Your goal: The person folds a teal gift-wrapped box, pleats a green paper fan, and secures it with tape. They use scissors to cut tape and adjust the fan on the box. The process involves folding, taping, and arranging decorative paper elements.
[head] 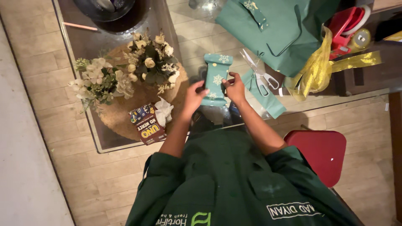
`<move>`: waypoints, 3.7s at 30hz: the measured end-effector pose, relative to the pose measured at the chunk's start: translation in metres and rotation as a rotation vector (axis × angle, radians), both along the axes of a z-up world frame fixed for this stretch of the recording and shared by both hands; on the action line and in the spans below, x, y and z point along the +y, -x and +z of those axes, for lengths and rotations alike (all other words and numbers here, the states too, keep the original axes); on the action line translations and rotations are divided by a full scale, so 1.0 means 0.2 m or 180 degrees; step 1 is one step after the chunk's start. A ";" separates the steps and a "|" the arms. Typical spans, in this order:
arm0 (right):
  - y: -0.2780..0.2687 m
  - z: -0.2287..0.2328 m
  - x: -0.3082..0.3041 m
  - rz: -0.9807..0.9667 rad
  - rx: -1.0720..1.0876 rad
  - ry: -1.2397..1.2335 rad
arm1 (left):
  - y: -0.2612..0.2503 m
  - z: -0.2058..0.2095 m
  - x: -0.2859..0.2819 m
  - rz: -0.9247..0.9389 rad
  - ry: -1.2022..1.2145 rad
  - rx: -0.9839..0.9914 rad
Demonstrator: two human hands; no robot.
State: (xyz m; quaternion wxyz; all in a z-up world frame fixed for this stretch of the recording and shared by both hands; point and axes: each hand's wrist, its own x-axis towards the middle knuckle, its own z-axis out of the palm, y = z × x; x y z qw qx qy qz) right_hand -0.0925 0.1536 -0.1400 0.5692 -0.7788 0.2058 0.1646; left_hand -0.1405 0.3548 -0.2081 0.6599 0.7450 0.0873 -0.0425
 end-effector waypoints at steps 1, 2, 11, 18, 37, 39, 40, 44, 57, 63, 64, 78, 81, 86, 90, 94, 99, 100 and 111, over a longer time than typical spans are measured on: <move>0.00 0.01 -0.01 -0.0020 0.0073 -0.0154 | 0.04 -0.02 0.02 -0.0046 -0.0094 0.0082; 0.00 0.01 -0.02 -0.0040 0.0146 -0.0309 | 0.08 -0.05 0.03 -0.0092 -0.0188 0.0164; 0.13 0.04 -0.08 0.0679 0.0617 -0.0104 | 0.26 -0.18 -0.02 0.1048 0.0617 0.0748; 0.27 -0.11 -0.16 0.0676 0.0108 -0.1192 | 0.27 -0.18 -0.06 0.1345 0.0961 0.0680; 0.23 -0.18 -0.16 -0.0978 0.0977 -0.1692 | 0.21 -0.05 -0.13 0.1395 0.1801 0.1433; 0.24 -0.17 -0.15 -0.0970 0.0887 -0.1633 | 0.22 -0.03 -0.18 0.1353 0.1809 0.1369; 0.25 -0.16 -0.14 -0.0943 0.0949 -0.1584 | 0.22 -0.02 -0.19 0.1388 0.1804 0.1358; 0.27 -0.12 -0.14 -0.0879 0.0958 -0.1524 | 0.23 -0.04 -0.19 0.1316 0.1685 0.1374; 0.35 -0.13 -0.07 -0.0296 0.0438 -0.1464 | 0.16 -0.12 -0.11 0.1931 0.1483 0.0966; 0.35 -0.17 -0.14 0.0737 0.0223 -0.1113 | 0.13 -0.08 -0.20 0.1643 0.1337 0.0716; 0.35 -0.18 -0.17 0.0693 0.0119 -0.1046 | 0.11 -0.09 -0.20 0.1646 0.1388 0.0697; 0.07 0.14 -0.74 0.1692 -0.1823 0.2373 | 0.03 -0.16 -0.17 0.2011 -0.0102 0.0661; 0.03 0.13 -0.84 0.1672 -0.1722 0.2303 | -0.01 -0.01 -0.19 0.1832 -0.1129 0.0312; -0.05 0.05 -1.06 0.1722 -0.1895 0.2268 | 0.02 0.37 -0.42 0.2057 -0.2432 -0.0707; -0.09 0.02 -1.18 0.1872 -0.2109 0.2044 | -0.01 0.52 -0.86 0.1159 -0.2865 -0.1223; -0.09 0.00 -1.23 0.1892 -0.2297 0.1800 | -0.05 0.51 -1.36 -0.1251 -0.2464 0.0124; -0.03 0.04 -1.31 0.1667 -0.2329 0.1333 | -0.12 0.36 -1.54 -0.1400 -0.3122 -0.0262; -0.01 0.07 -1.34 0.1576 -0.2294 0.1327 | -0.15 0.33 -1.53 -0.1426 -0.3127 -0.0283; -0.14 0.12 -1.79 -0.0397 -0.0839 0.0604 | -0.27 0.50 -1.99 -0.0899 -0.1173 -0.0933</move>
